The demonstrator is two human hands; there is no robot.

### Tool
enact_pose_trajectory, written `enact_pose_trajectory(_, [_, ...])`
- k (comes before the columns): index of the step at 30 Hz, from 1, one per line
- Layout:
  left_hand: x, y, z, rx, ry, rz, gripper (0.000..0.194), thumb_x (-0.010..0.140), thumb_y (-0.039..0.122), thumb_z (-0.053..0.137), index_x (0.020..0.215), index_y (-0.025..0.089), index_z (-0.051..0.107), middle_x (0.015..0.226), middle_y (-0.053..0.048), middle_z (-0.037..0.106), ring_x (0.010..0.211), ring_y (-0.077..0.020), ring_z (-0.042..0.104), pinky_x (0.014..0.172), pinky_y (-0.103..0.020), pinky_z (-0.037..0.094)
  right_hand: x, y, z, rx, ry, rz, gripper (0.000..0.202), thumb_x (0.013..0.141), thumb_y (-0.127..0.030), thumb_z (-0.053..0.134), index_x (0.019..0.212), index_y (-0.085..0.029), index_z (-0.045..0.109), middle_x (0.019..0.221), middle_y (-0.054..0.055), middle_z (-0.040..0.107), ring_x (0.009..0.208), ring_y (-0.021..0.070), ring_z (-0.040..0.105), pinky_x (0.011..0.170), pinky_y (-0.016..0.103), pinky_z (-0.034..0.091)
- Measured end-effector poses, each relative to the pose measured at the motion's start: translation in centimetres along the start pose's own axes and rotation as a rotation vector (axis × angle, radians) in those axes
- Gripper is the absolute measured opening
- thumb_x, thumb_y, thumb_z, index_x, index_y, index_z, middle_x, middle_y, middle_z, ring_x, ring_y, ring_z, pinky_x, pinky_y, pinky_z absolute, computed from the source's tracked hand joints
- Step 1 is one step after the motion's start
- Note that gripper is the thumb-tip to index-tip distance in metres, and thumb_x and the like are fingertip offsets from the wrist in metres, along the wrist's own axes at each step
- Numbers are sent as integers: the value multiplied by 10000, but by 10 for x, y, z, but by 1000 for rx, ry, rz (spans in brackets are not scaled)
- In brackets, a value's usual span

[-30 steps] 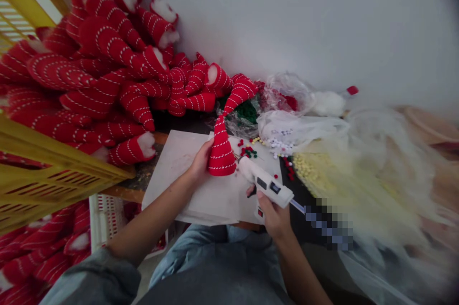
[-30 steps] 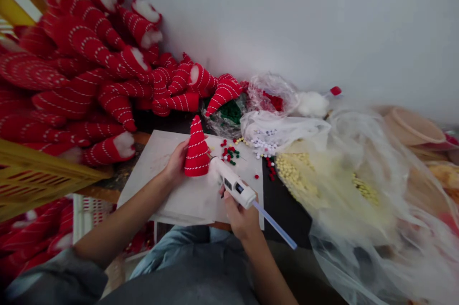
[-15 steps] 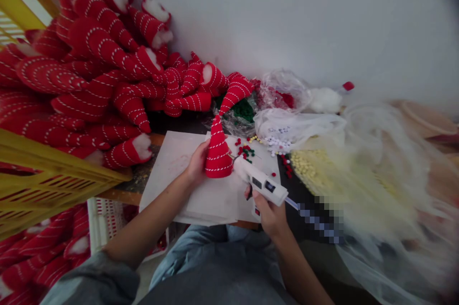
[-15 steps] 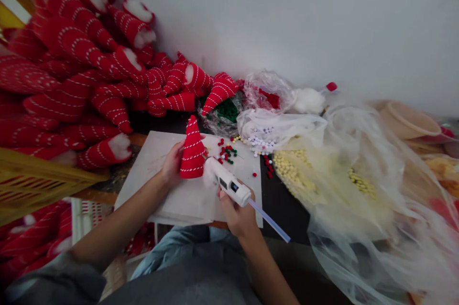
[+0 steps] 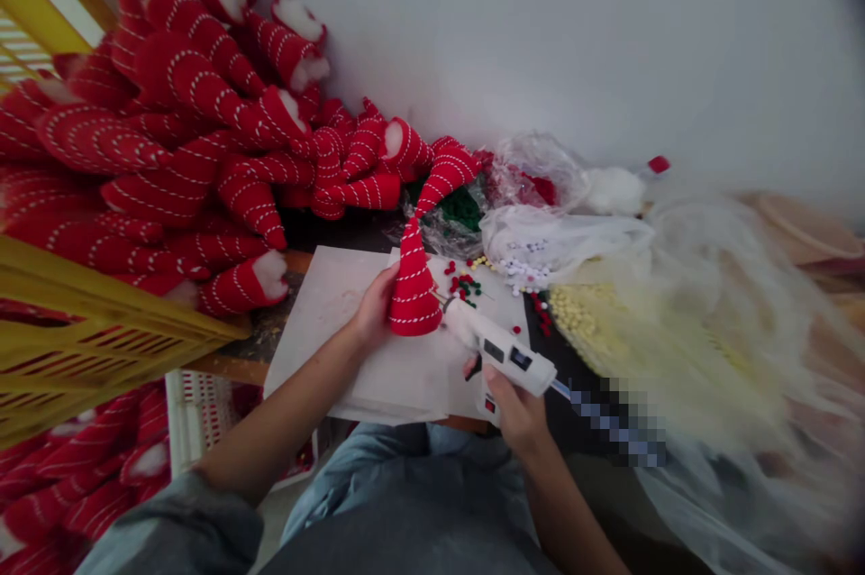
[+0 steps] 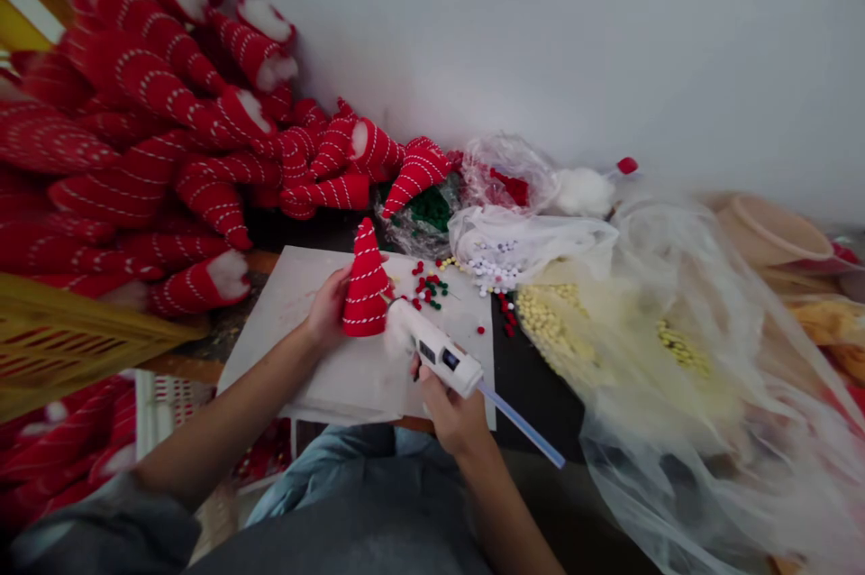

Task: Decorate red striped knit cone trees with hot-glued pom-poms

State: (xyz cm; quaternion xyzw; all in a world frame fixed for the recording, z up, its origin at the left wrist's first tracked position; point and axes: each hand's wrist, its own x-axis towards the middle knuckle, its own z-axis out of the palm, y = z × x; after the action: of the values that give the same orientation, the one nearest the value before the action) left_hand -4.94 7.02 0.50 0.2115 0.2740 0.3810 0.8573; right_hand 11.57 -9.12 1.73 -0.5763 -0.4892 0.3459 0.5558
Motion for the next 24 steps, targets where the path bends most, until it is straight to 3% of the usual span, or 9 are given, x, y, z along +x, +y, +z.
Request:
enact_pose_trajectory(6, [-1,-4,4,21,63,-3,351,956,354,602,1222,151,707,934,-86,813,820,-219,775,800,-315,602,5,-3,1,10,-8,-3,273,958,-436,618,883,-194,721,718,26,647,602,161,585,569,283,509])
enact_pose_trajectory(14, [0,-7,1,35,35,-18,384,933,387,651,1229,152,715,987,-97,812,864,-229,772,832,-322,591,8,12,4,-79,53,-2,286,922,-457,623,825,-197,695,636,0,585,570,158,566,518,263,477])
enact_pose_trajectory(24, [-2,-7,1,48,-24,-2,415,897,409,704,1232,164,707,978,-78,807,852,-217,768,802,-301,585,10,11,4,-131,65,14,366,912,-523,609,719,-214,642,558,-9,507,543,166,532,488,274,462])
